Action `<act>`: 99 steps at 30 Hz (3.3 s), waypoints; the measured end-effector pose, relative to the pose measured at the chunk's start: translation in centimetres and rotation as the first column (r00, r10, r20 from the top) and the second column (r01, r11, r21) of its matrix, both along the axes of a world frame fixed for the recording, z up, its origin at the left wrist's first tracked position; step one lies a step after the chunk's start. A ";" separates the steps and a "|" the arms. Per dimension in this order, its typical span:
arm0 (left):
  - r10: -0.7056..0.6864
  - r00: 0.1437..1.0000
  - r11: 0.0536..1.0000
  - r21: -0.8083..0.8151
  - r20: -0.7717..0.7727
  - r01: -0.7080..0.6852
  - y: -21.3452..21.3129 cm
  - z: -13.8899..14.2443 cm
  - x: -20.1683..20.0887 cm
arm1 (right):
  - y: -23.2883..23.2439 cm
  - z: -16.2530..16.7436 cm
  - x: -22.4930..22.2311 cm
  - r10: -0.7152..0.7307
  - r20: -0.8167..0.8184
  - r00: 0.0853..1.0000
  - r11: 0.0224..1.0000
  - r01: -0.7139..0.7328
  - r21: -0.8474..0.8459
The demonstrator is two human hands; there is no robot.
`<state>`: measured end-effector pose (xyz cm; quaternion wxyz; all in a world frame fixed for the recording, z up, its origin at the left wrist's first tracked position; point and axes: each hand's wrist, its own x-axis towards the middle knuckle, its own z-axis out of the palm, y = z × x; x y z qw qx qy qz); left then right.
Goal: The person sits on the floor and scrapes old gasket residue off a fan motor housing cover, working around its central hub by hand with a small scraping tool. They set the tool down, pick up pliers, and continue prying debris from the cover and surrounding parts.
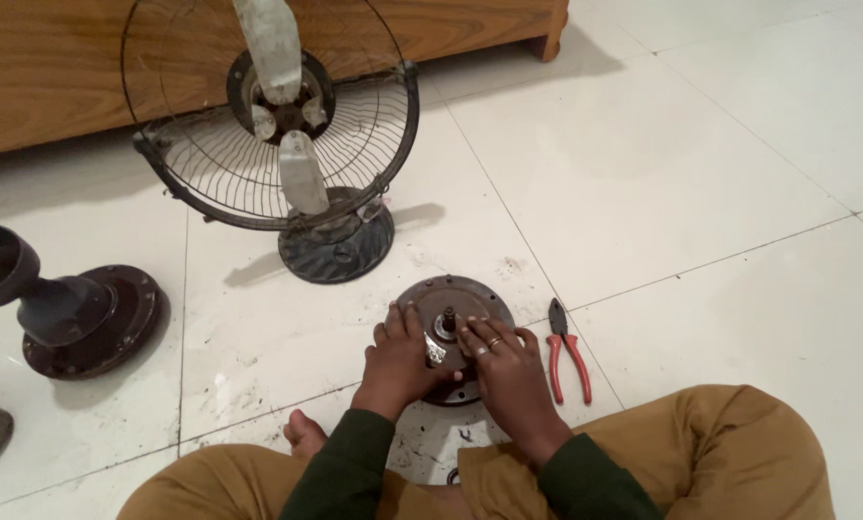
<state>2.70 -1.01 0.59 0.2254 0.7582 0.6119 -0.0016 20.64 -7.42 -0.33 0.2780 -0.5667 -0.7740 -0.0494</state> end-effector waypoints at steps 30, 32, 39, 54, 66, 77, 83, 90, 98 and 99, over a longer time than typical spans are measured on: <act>-0.002 0.992 0.999 0.049 -0.127 0.009 -0.9 2.3 0.0 | -0.8 0.0 0.7 -0.198 -0.018 0.980 0.960 0.191 -0.207; 0.013 0.993 1.000 -0.005 -0.120 -0.013 -0.8 3.0 -0.1 | -0.9 0.1 0.7 -0.218 -0.059 0.974 0.959 0.203 -0.199; 0.112 0.991 0.990 0.078 0.077 -0.118 0.5 2.3 -0.9 | -1.4 0.2 0.4 -0.201 0.024 0.979 0.925 0.198 -0.324; 0.125 0.992 0.991 0.044 0.015 -0.125 0.8 0.8 -0.7 | -1.2 -0.4 1.0 -0.218 0.038 0.975 0.965 0.221 -0.138; 0.132 0.968 0.978 0.130 0.213 -0.162 1.5 -0.5 -0.7 | -1.1 0.1 0.8 -0.222 0.030 0.975 0.956 0.223 -0.189; 0.270 0.958 0.950 0.133 0.098 -0.281 1.4 1.6 -2.1 | -0.3 0.5 0.8 -0.303 -0.383 0.872 0.948 0.238 -0.210; 0.149 0.974 0.928 0.317 0.170 -0.197 1.0 0.5 -1.5 | 0.5 0.0 1.7 -0.464 -0.828 0.314 0.883 0.085 -0.462; -0.046 0.926 0.957 0.284 0.374 -0.067 1.4 -1.2 -1.1 | 0.9 -1.8 1.8 -0.285 -0.672 0.683 0.946 0.090 -0.311; -0.028 0.936 0.962 0.262 0.350 -0.070 1.7 -2.2 -0.8 | 0.8 -1.2 1.2 -0.423 -0.677 0.603 0.883 0.108 -0.457; 0.000 0.946 0.970 0.230 0.325 -0.079 1.7 -2.0 -0.8 | 0.5 -1.1 0.7 -0.408 -0.647 0.644 0.887 0.113 -0.447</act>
